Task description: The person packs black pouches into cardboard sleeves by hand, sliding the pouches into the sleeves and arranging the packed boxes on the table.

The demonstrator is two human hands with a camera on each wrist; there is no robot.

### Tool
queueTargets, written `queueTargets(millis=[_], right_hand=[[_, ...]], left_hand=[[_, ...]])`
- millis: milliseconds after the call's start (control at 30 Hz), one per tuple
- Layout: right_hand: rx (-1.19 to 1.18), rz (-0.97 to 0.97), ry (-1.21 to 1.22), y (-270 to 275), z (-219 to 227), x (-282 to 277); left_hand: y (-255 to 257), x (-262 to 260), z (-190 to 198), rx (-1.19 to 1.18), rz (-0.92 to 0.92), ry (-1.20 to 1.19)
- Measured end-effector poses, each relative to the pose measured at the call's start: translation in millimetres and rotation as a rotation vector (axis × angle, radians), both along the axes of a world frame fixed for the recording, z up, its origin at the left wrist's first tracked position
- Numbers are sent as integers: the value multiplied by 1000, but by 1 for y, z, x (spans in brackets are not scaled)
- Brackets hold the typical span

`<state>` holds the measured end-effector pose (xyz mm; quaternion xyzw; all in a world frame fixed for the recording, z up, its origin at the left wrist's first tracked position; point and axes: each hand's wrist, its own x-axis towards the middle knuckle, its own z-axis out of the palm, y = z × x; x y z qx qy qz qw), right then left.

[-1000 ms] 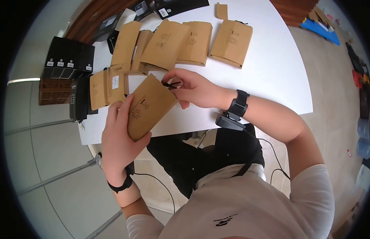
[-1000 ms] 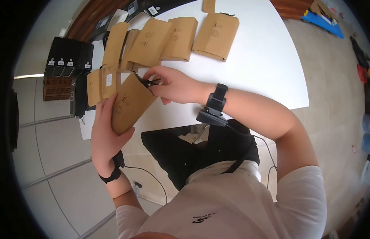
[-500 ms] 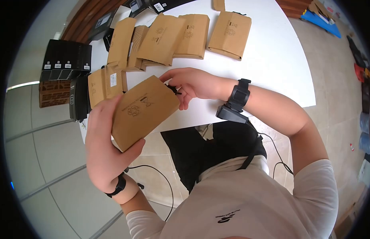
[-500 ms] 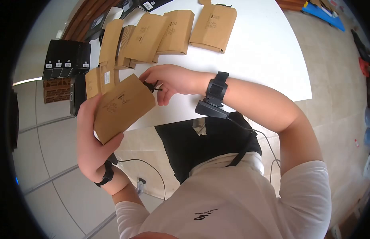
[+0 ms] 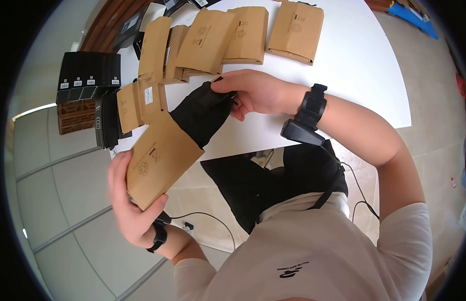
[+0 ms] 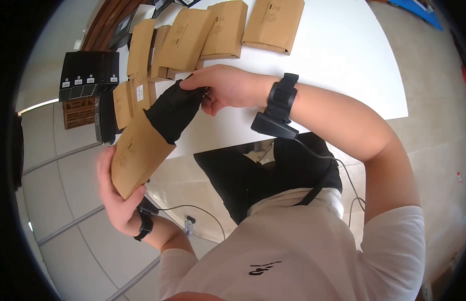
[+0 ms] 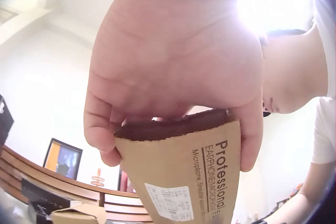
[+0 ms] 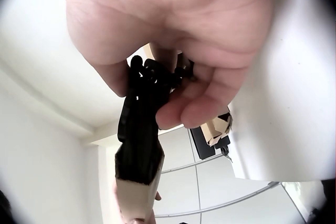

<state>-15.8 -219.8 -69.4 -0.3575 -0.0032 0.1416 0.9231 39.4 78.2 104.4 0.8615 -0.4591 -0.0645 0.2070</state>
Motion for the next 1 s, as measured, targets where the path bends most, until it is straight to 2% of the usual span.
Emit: queueTargets(millis=[67,167,200,267,300,367,400,533,600,667,767,867,1000], right_hand=[[1,-23,4,3,-2,2],[-17,-84,18,5,2,1],[-18,-76,16,5,-1,3],[30,-157,9,3,-10,7],[25,-154,8,3,-8,7],[22,-337,-22,4,-3,4],[18,-329,-23,4,-4,4],[-22,-433,-35,6,-3,3],[-73,-474,-32,7,4,0],[-177,-573,-24,7,11,-2],[-240,-619,-18,6,19,-5],[-342,-624,-28,4,15,-4],[-360,-563,-58,6,4,-2]], left_hand=[[21,1,-20,-43,13,5],[52,4,-59,-330,197,220],[58,4,-73,-332,205,217],[63,8,-102,-577,228,316],[65,11,-117,-641,230,343],[56,13,-141,-724,261,375],[51,14,-153,-805,293,406],[32,21,-183,-759,248,351],[18,23,-191,-814,217,386],[6,20,-198,-869,318,447],[11,26,-213,-917,269,410],[9,24,-211,-899,229,413],[10,20,-202,-768,285,398]])
